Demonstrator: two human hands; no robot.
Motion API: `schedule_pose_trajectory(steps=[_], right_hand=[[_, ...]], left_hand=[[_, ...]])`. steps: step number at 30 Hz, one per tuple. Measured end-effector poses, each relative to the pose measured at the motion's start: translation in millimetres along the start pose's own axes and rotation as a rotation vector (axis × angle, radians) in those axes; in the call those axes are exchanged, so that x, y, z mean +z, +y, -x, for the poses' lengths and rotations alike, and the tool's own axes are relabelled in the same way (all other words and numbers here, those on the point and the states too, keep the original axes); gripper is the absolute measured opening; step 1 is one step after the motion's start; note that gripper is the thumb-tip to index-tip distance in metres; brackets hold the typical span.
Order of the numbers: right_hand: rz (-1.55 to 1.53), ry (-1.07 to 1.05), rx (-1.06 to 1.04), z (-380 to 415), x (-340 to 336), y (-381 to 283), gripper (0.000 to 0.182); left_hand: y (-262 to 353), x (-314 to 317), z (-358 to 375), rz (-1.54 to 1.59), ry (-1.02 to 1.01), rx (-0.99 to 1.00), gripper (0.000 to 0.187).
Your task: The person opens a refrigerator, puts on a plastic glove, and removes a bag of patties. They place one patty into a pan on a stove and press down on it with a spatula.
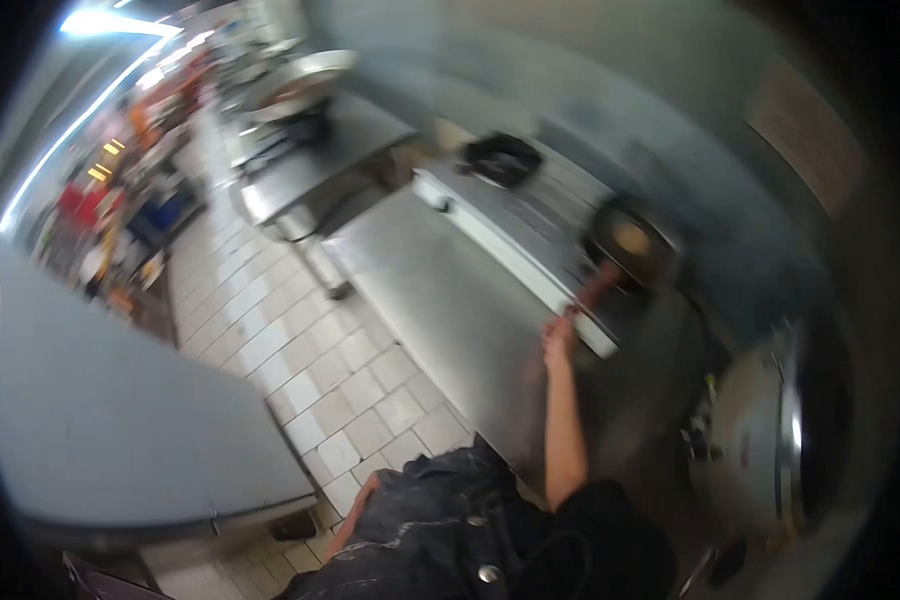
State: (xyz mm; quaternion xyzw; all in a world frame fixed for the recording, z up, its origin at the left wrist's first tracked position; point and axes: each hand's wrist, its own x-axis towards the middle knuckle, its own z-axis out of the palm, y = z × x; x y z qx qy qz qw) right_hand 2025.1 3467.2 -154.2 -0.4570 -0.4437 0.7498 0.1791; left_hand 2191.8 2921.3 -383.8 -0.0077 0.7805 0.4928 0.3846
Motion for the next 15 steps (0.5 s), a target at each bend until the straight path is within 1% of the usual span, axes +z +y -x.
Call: schedule_pose_trajectory(steps=[1,2,3,4,5,6,7,8,9,11,12,14,15], right_hand=[[-0.094,-0.109,-0.038,-20,-10,21,0.044],[-0.109,-0.118,-0.141,-43,-12,50,0.043],[-0.012,-0.133,-0.132,-60,-14,65,0.043],[0.051,-0.143,-0.039,-37,-7,47,0.043],[-0.141,-0.074,-0.065,-32,3,60,0.042],[0.163,-0.094,-0.059,6,13,50,0.04],[0.247,-0.286,-0.165,16,13,63,0.036],[0.355,-0.341,-0.304,26,21,80,0.037],[0.454,-0.383,-0.446,42,34,95,0.04],[0.65,-0.433,-0.409,96,62,102,0.036],[0.65,-0.445,-0.411,103,72,115,0.036],[0.79,-0.533,-0.795,112,93,151,0.014],[0.79,-0.54,-0.791,119,103,167,0.014]], left_hand=[[-12,-1,-5,-0.135,-0.01,0.012,0.033],[11,3,14,-0.135,0.07,-0.085,0.033],[62,5,37,-0.12,0.152,-0.186,0.033],[56,4,34,-0.122,0.164,-0.179,0.032],[49,5,35,-0.135,0.154,-0.167,0.03],[43,5,37,-0.087,0.23,-0.171,0.03],[40,6,39,-0.061,0.221,-0.2,0.028],[39,6,39,-0.043,0.197,-0.222,0.026],[39,2,41,-0.025,0.227,-0.215,0.026],[33,-4,52,0.052,0.182,-0.214,0.026],[27,-9,53,0.042,0.183,-0.216,0.031],[21,-19,57,0.005,0.204,-0.209,0.032],[15,-23,63,-0.036,0.214,-0.207,0.034]])
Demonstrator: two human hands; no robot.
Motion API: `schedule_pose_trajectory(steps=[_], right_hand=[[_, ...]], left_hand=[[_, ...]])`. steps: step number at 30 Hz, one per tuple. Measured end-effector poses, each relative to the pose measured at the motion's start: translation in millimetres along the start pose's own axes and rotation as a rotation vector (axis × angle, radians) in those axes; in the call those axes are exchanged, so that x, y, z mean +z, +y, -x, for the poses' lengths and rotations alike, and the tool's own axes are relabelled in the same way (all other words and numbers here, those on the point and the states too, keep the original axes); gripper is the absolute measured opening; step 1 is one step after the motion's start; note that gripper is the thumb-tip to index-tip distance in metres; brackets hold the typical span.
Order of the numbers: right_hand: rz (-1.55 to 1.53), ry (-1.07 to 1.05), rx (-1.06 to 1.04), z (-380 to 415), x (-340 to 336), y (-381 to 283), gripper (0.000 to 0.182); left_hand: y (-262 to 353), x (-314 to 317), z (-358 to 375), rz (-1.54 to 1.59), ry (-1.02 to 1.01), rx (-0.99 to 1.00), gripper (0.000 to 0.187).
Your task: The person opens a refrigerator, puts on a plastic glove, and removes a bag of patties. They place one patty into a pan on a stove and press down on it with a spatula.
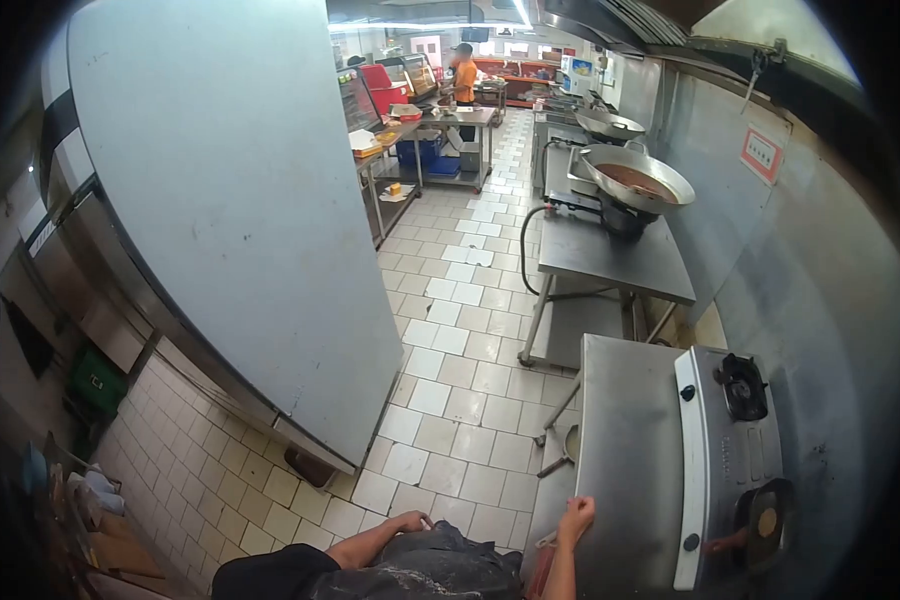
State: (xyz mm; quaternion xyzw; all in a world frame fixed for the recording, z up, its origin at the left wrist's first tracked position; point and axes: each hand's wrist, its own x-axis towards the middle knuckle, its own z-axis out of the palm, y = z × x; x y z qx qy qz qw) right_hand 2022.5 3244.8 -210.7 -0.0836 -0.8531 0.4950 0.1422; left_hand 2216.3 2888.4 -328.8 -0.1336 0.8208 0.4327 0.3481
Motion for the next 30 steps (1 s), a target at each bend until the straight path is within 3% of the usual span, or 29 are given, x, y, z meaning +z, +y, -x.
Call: schedule_pose_trajectory(steps=[1,2,3,5,6,8,11,14,16,17,19,21,23,24,25,27,30], right_hand=[[-0.055,0.024,-0.162,0,20,-11,0.006],[-0.109,0.052,-0.327,-2,36,-27,0.016],[-0.113,0.055,-0.335,0,46,-57,0.016],[-0.302,-0.296,0.122,21,47,-114,0.032],[-0.301,-0.291,0.126,25,55,-111,0.032],[-0.169,-0.408,-0.048,33,70,-109,0.033],[-0.131,-0.466,0.0,55,68,-111,0.015],[-0.06,-0.56,0.052,77,61,-83,0.026],[0.16,-0.653,-0.147,85,45,-76,0.02],[0.166,-0.643,-0.15,83,37,-76,0.02],[0.219,-0.531,-0.133,96,12,-75,0.016],[0.127,-0.365,0.025,101,-26,-95,0.011],[0.08,-0.13,0.045,114,-71,-90,0.01],[0.053,0.065,-0.036,125,-91,-86,0.009],[0.058,0.181,0.016,135,-116,-90,0.01],[0.15,0.338,0.14,169,-175,-79,0.014],[0.504,0.727,0.241,253,-273,-27,0.01]], left_hand=[[-8,-5,3,0.0,0.005,-0.004,0.034],[-18,-8,3,0.014,0.034,0.013,0.037],[-24,-12,1,0.027,0.063,0.036,0.04],[-46,-10,-2,0.129,0.098,0.019,0.04],[-56,-12,-1,0.23,0.132,-0.001,0.04],[-63,-17,13,0.12,0.122,-0.025,0.038],[-76,-19,25,0.012,0.118,-0.065,0.035],[-89,-16,35,0.033,0.134,-0.112,0.033],[-95,-16,30,0.053,0.148,-0.13,0.031],[-97,-15,27,0.033,0.123,-0.142,0.031],[-98,-6,29,0.003,0.073,-0.161,0.03],[-87,-20,29,-0.232,-0.149,-0.067,0.032],[-94,-18,7,-0.391,-0.304,-0.065,0.04],[-100,-21,-4,-0.31,-0.305,-0.149,0.044],[-98,-30,-17,-0.438,-0.427,-0.009,0.041],[-78,-66,7,-0.103,-0.311,0.206,0.037],[-41,-73,-37,-0.296,-0.368,0.263,0.035]])
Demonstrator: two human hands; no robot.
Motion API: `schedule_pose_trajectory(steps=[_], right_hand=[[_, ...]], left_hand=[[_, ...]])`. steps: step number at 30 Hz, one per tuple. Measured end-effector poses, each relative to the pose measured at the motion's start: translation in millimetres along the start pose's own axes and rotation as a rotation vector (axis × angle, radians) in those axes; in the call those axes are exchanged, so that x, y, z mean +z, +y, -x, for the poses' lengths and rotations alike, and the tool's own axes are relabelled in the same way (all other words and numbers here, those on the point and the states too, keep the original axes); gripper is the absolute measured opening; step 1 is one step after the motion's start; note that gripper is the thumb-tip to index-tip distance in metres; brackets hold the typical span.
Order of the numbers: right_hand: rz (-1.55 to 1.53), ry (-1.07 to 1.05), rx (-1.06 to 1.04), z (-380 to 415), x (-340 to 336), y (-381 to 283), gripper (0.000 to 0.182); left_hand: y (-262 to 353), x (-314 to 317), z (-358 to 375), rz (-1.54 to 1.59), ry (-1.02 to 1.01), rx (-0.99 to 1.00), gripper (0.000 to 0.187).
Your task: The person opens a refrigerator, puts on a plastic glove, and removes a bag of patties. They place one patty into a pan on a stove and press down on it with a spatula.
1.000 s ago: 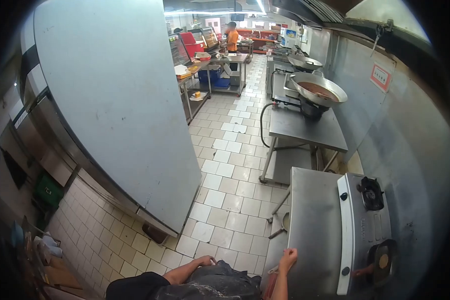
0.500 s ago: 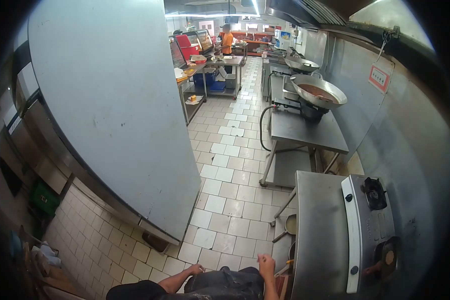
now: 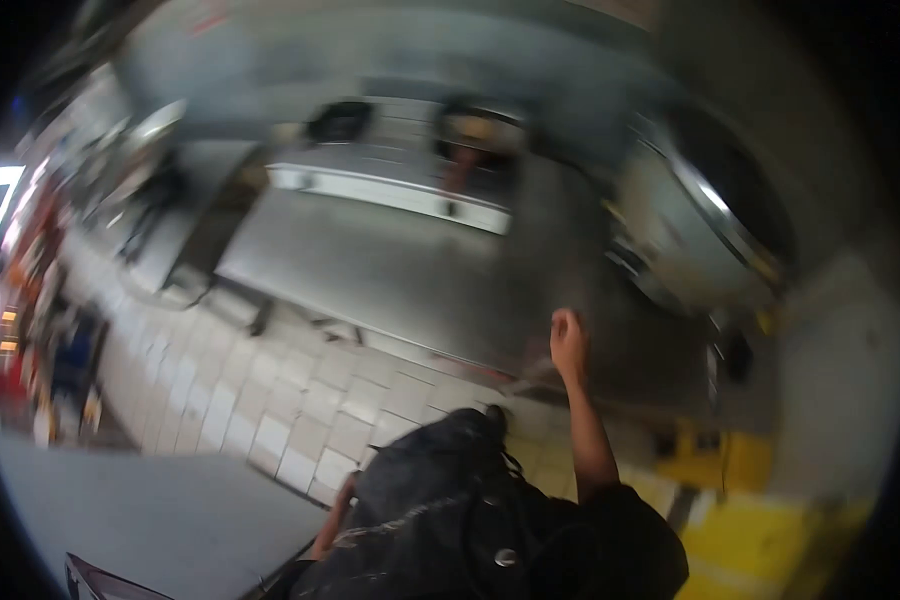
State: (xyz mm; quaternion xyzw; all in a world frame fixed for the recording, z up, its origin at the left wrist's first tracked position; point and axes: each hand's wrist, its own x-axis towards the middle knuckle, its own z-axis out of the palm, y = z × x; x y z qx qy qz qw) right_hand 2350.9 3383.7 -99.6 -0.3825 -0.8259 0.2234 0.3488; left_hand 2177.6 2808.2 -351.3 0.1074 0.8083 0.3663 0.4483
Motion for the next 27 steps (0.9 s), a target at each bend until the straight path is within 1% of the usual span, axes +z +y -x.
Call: schedule_pose_trajectory(steps=[1,2,3,4,5,6,7,8,9,10,11,12,13,14,15,16,17,18,20,21,22,23,24,25,26,27], right_hand=[[0.051,0.108,0.128,3,-33,35,0.011],[0.204,0.192,0.237,8,-75,55,0.015],[0.35,0.261,0.35,18,-110,73,0.02],[0.394,0.301,0.414,37,-141,99,0.02],[0.625,0.359,0.531,52,-168,129,0.026],[0.845,0.402,0.639,65,-194,155,0.033],[0.859,0.419,0.667,78,-218,171,0.033],[0.9,0.379,0.816,88,-236,181,0.037],[0.922,0.333,0.959,96,-253,200,0.042],[0.927,0.335,0.969,104,-267,214,0.042],[0.925,0.317,0.91,112,-279,227,0.045],[0.919,0.296,0.847,119,-288,243,0.047],[0.92,0.294,0.846,122,-296,256,0.047],[0.944,0.25,0.779,122,-301,266,0.047],[0.966,0.195,0.712,123,-305,277,0.046],[0.966,0.169,0.713,127,-308,285,0.046],[0.995,0.121,0.633,129,-311,292,0.041],[1.018,0.074,0.545,128,-311,297,0.036],[0.853,-0.034,0.361,128,-316,311,0.028],[0.881,-0.06,0.426,125,-311,318,0.025],[0.746,-0.07,0.441,124,-307,325,0.022],[0.684,-0.025,0.438,124,-299,319,0.023],[0.597,-0.058,0.396,110,-298,285,0.024],[0.567,-0.079,0.483,103,-292,265,0.018],[0.626,-0.247,0.54,104,-289,266,0.015],[0.589,-0.306,0.495,86,-283,230,0.014]], left_hand=[[7,-6,-23,-0.051,-0.042,0.026,0.035],[7,-11,-49,-0.101,-0.083,0.054,0.034],[7,-20,-70,-0.2,-0.118,0.21,0.031],[9,-26,-88,-0.283,-0.138,0.374,0.028],[13,-29,-105,-0.173,-0.259,0.386,0.028],[34,-21,-111,-0.117,-0.305,0.302,0.028],[55,-13,-116,-0.062,-0.345,0.214,0.028],[75,-6,-122,-0.01,-0.378,0.125,0.028],[102,7,-121,-0.092,-0.359,0.038,0.027],[119,19,-119,-0.167,-0.339,-0.052,0.026],[139,34,-121,-0.153,-0.376,-0.029,0.025],[157,55,-121,-0.262,-0.341,-0.056,0.022],[162,71,-129,-0.339,-0.389,0.069,0.022],[161,90,-145,-0.415,-0.435,0.193,0.022],[163,114,-160,-0.513,-0.413,0.248,0.023],[166,131,-167,-0.611,-0.394,0.291,0.024],[195,147,-148,-0.565,-0.444,0.342,0.027],[249,163,-118,-0.514,-0.486,0.393,0.03],[261,168,-124,-0.769,-0.761,0.893,0.037],[281,168,-109,-0.678,-0.691,0.717,0.039],[273,160,-109,-0.749,-0.609,0.766,0.039],[265,152,-110,-0.822,-0.522,0.809,0.038],[256,144,-112,-0.893,-0.433,0.845,0.038],[259,138,-103,-0.745,-0.272,0.452,0.036],[260,138,-93,-0.562,-0.134,0.072,0.034],[246,134,-98,-0.521,-0.039,0.049,0.033]])
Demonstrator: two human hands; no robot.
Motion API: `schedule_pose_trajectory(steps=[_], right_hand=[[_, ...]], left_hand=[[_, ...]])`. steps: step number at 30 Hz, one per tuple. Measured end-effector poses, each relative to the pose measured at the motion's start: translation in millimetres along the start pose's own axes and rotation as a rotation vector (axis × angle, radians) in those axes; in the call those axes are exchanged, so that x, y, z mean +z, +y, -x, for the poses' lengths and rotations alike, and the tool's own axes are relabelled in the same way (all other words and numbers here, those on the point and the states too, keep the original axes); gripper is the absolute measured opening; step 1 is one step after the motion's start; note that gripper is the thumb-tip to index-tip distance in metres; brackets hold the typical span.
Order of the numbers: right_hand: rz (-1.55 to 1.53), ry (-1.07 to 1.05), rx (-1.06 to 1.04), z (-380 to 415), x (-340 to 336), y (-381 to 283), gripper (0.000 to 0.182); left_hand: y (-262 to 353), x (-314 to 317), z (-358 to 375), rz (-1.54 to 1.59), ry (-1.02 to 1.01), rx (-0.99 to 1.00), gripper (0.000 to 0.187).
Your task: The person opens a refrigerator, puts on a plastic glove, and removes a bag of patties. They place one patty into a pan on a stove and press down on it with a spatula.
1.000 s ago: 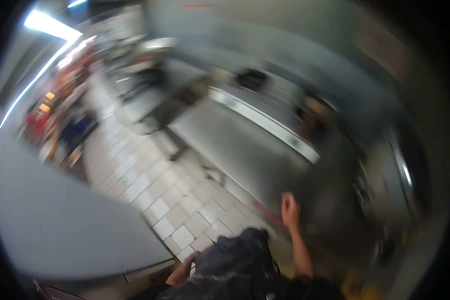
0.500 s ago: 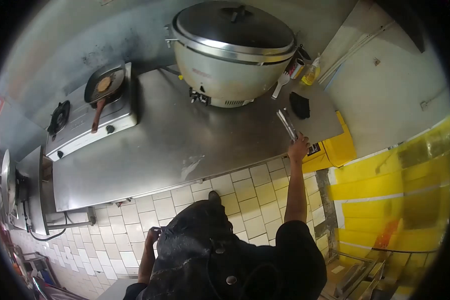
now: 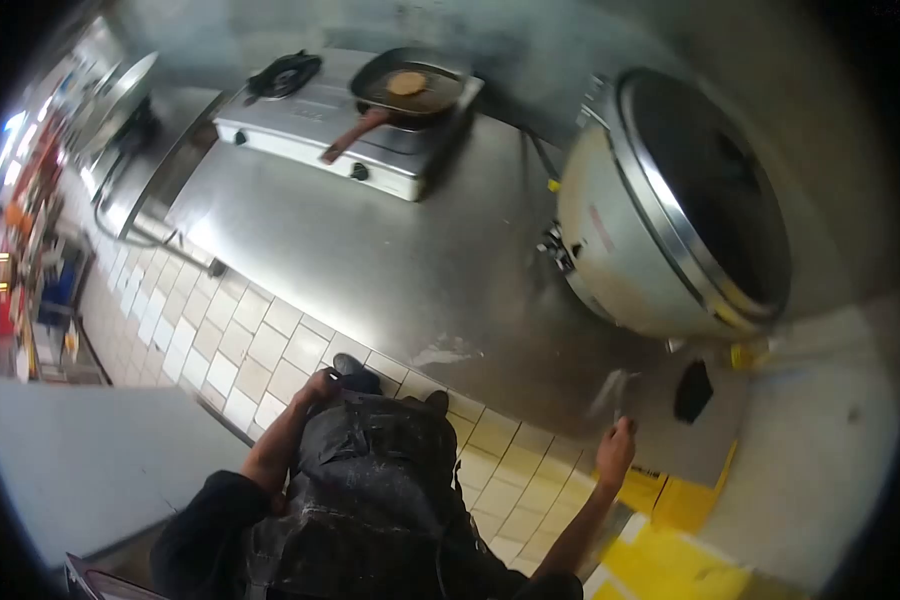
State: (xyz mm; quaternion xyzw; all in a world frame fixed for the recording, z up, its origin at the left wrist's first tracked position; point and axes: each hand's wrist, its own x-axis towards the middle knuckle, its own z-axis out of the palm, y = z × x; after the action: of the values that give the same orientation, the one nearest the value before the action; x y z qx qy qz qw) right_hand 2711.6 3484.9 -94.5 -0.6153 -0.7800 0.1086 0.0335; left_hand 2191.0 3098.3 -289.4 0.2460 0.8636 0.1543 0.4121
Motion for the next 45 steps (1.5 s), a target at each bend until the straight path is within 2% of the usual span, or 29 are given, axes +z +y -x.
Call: schedule_pose_trajectory(steps=[3,4,6,8,10,11,12,15,17,18,20,21,23,25,26,29,30,31,34,37,39,41,43,45], right_hand=[[-0.128,-0.172,-0.133,28,-53,-112,0.017],[-0.12,-0.169,-0.142,33,-68,-150,0.017],[-0.34,-0.278,-0.252,29,-94,-229,0.028],[-0.33,-0.127,-0.486,13,-103,-292,0.05],[-0.302,-0.014,-0.537,-11,-114,-362,0.066],[-0.257,0.028,-0.553,-25,-116,-394,0.067],[-0.218,0.124,-0.674,-41,-116,-424,0.061],[-0.052,0.281,-0.712,-89,-112,-515,0.052],[0.078,0.344,-0.788,-126,-98,-561,0.05],[0.167,0.358,-0.846,-145,-91,-578,0.051],[0.291,0.353,-0.85,-165,-84,-609,0.051],[0.413,0.346,-0.868,-171,-82,-619,0.051],[0.454,0.344,-0.869,-181,-74,-634,0.049],[0.494,0.334,-0.878,-191,-68,-646,0.047],[0.501,0.351,-0.87,-195,-66,-650,0.045],[0.55,0.36,-0.848,-204,-60,-661,0.041],[0.583,0.358,-0.83,-206,-58,-664,0.039],[0.587,0.356,-0.83,-206,-56,-666,0.039],[0.676,0.369,-0.825,-204,-49,-669,0.038],[0.681,0.401,-0.814,-203,-44,-668,0.04],[0.559,0.39,-0.778,-203,-47,-669,0.043],[0.45,0.364,-0.751,-200,-59,-671,0.041],[0.339,0.341,-0.716,-201,-69,-671,0.039],[-0.096,0.256,-0.633,-209,-79,-669,0.034]], left_hand=[[-23,-4,-11,0.01,0.038,0.039,0.031],[-17,-13,-15,0.162,-0.008,-0.03,0.03],[-14,-22,-31,0.232,0.03,-0.041,0.031],[-19,-34,-56,0.303,0.069,-0.046,0.031],[-31,-50,-88,0.218,-0.018,0.07,0.04],[-26,-68,-93,0.227,-0.018,0.079,0.04],[-16,-91,-93,0.255,0.001,0.091,0.04],[-21,-126,-107,0.254,0.045,0.087,0.04],[-45,-139,-122,0.283,0.049,0.053,0.039],[-76,-129,-145,0.342,0.02,0.028,0.037],[-101,-140,-144,0.302,-0.003,0.013,0.034],[-110,-142,-143,0.273,-0.016,-0.009,0.031],[-152,-137,-150,0.086,-0.03,0.074,0.027],[-181,-129,-155,0.195,-0.076,-0.04,0.025],[-183,-132,-143,0.321,-0.052,-0.067,0.024],[-185,-134,-127,0.354,-0.063,-0.117,0.022],[-186,-134,-122,0.213,-0.03,-0.062,0.025],[-185,-133,-119,0.215,-0.033,-0.062,0.025],[-182,-134,-118,0.029,-0.176,-0.008,0.038],[-177,-129,-125,0.04,-0.138,0.072,0.039],[-181,-118,-138,0.151,-0.06,0.061,0.038],[-167,-126,-143,0.268,-0.048,-0.073,0.039],[-163,-135,-148,0.255,-0.067,-0.033,0.038],[-157,-143,-158,0.243,-0.084,0.013,0.038]])
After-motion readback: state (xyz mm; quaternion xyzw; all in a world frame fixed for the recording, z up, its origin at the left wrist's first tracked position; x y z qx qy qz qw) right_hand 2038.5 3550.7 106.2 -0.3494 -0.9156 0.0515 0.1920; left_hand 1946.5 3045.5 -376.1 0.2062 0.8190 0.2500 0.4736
